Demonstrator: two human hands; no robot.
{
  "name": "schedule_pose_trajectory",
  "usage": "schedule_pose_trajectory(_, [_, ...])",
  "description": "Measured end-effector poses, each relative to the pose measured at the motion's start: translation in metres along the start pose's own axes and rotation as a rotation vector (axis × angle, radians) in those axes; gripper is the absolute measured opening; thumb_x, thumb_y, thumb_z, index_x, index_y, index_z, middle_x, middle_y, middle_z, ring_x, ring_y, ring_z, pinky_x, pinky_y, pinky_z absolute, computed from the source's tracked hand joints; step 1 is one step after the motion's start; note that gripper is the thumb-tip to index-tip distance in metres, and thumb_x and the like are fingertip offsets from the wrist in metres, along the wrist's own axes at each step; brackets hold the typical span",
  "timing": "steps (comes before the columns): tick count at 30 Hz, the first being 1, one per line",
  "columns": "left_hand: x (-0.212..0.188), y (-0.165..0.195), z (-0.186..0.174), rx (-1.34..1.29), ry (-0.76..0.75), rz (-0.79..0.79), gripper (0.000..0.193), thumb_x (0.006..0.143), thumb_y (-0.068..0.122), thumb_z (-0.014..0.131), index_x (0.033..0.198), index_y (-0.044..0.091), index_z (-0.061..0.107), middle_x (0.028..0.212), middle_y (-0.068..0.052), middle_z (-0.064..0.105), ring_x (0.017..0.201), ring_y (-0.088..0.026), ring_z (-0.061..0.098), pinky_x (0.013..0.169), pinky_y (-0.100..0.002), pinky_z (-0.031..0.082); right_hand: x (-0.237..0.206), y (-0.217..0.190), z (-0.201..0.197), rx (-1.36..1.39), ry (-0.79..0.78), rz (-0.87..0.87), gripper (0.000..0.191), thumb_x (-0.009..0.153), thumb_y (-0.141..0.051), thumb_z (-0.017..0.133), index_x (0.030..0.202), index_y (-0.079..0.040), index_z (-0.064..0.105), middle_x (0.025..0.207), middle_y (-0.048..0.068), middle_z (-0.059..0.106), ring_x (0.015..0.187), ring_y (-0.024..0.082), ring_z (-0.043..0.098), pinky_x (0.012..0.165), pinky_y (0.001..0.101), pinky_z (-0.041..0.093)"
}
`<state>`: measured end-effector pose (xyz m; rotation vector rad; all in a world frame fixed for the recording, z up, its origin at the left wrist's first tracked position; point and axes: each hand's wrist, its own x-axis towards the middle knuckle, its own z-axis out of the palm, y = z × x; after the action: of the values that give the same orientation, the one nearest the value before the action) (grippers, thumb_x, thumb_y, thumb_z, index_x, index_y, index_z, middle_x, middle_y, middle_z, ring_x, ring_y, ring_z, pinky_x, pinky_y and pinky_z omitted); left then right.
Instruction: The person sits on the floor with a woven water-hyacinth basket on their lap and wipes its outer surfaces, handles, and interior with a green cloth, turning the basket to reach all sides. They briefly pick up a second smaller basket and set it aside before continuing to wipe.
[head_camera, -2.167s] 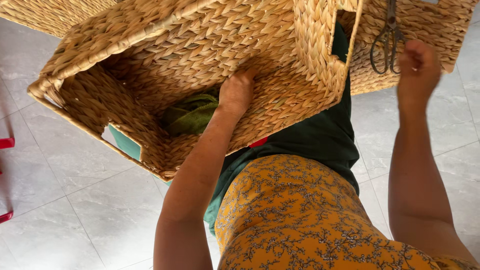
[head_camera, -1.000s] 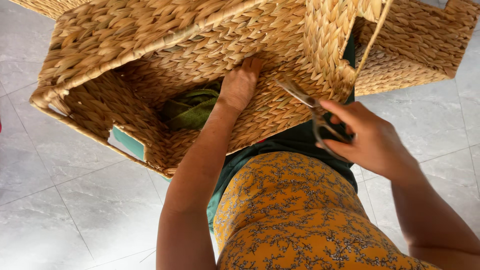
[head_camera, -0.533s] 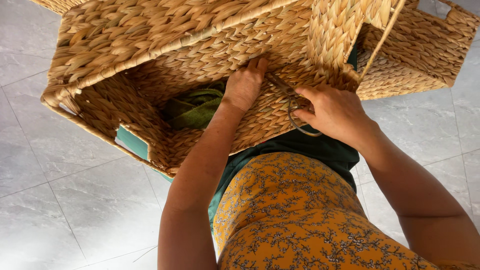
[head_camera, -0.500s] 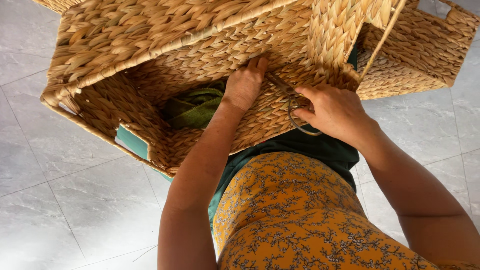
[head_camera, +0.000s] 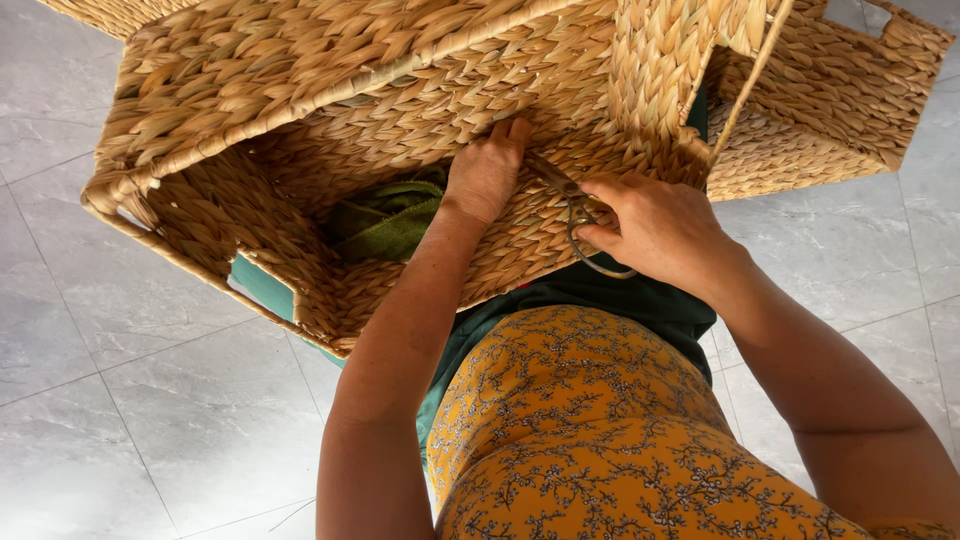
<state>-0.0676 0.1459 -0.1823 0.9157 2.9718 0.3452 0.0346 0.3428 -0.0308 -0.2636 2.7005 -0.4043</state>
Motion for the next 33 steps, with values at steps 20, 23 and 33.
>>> schedule_pose_trajectory(20, [0.001,0.001,0.004,0.046,-0.004,-0.015,0.036,0.085,0.000,0.071,0.116,0.007,0.053,0.101,-0.015,0.072,0.080,-0.030,0.076,0.059,-0.038,0.062,0.020,0.007,0.016,0.020,-0.103,-0.020,0.052,0.094,-0.036,0.066,0.139,-0.011,0.061,0.087,0.018,0.074,0.079,0.034,0.074,0.072,0.0484,0.060])
schedule_pose_trajectory(23, [0.003,0.002,0.005,0.077,0.004,-0.015,0.035,0.086,0.001,0.071,0.115,0.007,0.053,0.100,-0.014,0.072,0.080,-0.028,0.076,0.058,-0.036,0.062,0.017,0.010,0.017,0.059,-0.032,-0.077,0.051,0.093,-0.034,0.066,0.136,-0.008,0.062,0.089,0.017,0.074,0.076,0.033,0.074,0.069,0.0476,0.060])
schedule_pose_trajectory(33, [0.001,0.002,0.006,0.067,0.054,0.011,0.031,0.086,0.001,0.071,0.112,0.005,0.054,0.100,-0.014,0.072,0.077,-0.029,0.076,0.057,-0.036,0.062,0.020,0.003,0.013,0.049,-0.033,-0.034,0.050,0.090,-0.036,0.068,0.131,-0.009,0.062,0.091,0.015,0.075,0.077,0.032,0.075,0.068,0.0464,0.061])
